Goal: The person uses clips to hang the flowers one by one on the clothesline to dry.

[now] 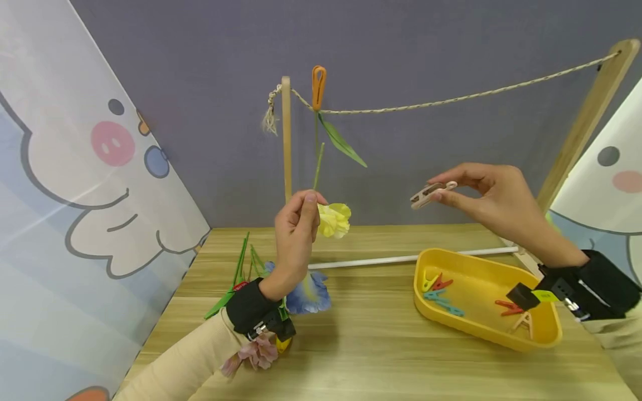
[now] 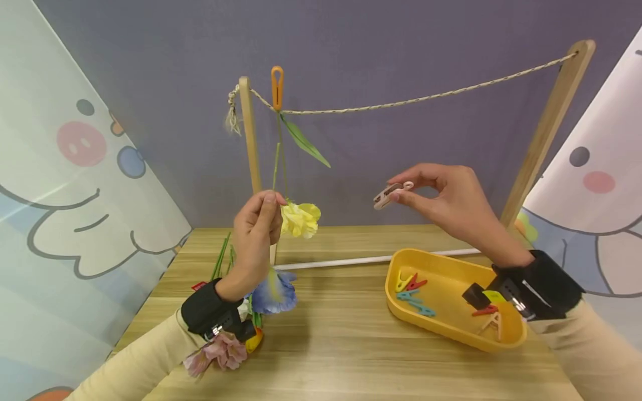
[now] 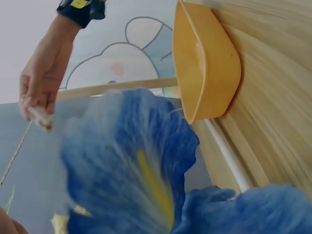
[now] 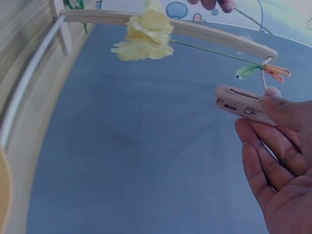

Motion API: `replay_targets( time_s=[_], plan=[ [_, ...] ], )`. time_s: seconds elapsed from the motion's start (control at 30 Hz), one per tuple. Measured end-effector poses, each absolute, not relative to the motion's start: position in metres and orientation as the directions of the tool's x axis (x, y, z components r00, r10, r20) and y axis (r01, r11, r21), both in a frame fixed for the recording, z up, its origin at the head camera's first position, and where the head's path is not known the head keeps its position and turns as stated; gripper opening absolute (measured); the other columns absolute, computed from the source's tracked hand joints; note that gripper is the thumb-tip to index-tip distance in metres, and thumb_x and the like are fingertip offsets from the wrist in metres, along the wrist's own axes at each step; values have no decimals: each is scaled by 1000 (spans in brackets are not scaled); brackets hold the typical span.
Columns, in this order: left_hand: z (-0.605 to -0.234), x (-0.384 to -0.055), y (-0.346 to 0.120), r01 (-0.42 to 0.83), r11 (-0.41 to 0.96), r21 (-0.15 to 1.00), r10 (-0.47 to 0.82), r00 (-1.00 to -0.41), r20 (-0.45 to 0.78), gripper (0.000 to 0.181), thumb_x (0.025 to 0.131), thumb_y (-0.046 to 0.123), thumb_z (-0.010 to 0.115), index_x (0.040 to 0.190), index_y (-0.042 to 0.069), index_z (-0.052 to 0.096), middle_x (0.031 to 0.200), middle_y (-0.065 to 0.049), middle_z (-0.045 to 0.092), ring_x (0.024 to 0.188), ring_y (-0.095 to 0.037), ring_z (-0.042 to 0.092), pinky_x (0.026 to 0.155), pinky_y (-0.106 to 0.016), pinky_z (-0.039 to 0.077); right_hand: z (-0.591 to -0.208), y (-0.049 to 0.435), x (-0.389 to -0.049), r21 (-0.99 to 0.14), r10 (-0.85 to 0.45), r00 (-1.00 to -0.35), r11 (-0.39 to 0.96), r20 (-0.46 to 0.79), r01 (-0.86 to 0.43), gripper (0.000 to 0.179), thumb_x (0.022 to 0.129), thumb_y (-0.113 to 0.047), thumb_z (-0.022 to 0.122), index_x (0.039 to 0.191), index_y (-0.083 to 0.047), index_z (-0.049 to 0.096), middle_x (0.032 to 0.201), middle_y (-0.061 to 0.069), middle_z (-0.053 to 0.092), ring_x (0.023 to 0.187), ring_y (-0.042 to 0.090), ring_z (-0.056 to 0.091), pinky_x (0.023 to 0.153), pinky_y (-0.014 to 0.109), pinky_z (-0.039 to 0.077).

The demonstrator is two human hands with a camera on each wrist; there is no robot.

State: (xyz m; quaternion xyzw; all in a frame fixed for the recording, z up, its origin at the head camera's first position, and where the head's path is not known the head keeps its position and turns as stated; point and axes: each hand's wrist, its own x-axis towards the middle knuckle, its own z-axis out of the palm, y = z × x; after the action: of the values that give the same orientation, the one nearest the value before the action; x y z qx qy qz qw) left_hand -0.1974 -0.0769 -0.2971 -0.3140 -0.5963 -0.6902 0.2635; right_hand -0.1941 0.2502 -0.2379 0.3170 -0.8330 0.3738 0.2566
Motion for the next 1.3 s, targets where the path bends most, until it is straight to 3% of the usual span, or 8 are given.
replay_targets(
  time_s=[0.27, 0.77, 1.03, 1.3],
  plan=[
    [-297, -204, -57, 727, -202, 656, 32, -665, 746, 30, 113, 14, 42, 105, -7, 60, 60, 1, 32, 47, -14, 24, 45, -30, 22, -216, 243, -203, -415, -341, -629, 524, 698, -744, 28, 86, 5, 81, 109, -11, 79, 107, 5, 77, 101, 5, 69, 92, 13, 50],
    [-281, -218, -26, 714, -230, 661, 21, -676, 737, 30, 114, 18, 40, 106, -3, 59, 62, -1, 31, 47, -16, 23, 46, -31, 23, -165, 223, -218, -438, -317, -546, 353, 775, -827, 21, 86, 17, 73, 107, 12, 74, 104, 11, 77, 92, 12, 74, 88, 17, 54],
    [-273, -225, -14, 685, -253, 683, 23, -702, 712, 29, 114, 18, 39, 107, -2, 58, 64, -2, 32, 50, -17, 23, 48, -30, 23, -132, 211, -231, -332, -300, -516, 494, 802, -803, 18, 90, 2, 77, 108, 1, 78, 102, 7, 77, 89, 7, 72, 87, 15, 53],
    [-270, -234, -3, 671, -220, 709, -15, -729, 685, 31, 114, 23, 39, 108, 1, 59, 63, -3, 32, 50, -19, 24, 48, -30, 23, -113, 198, -252, -324, -297, -514, 506, 804, -799, 19, 93, -11, 77, 110, -2, 79, 100, 1, 77, 85, 7, 72, 75, 16, 52]
  ],
)
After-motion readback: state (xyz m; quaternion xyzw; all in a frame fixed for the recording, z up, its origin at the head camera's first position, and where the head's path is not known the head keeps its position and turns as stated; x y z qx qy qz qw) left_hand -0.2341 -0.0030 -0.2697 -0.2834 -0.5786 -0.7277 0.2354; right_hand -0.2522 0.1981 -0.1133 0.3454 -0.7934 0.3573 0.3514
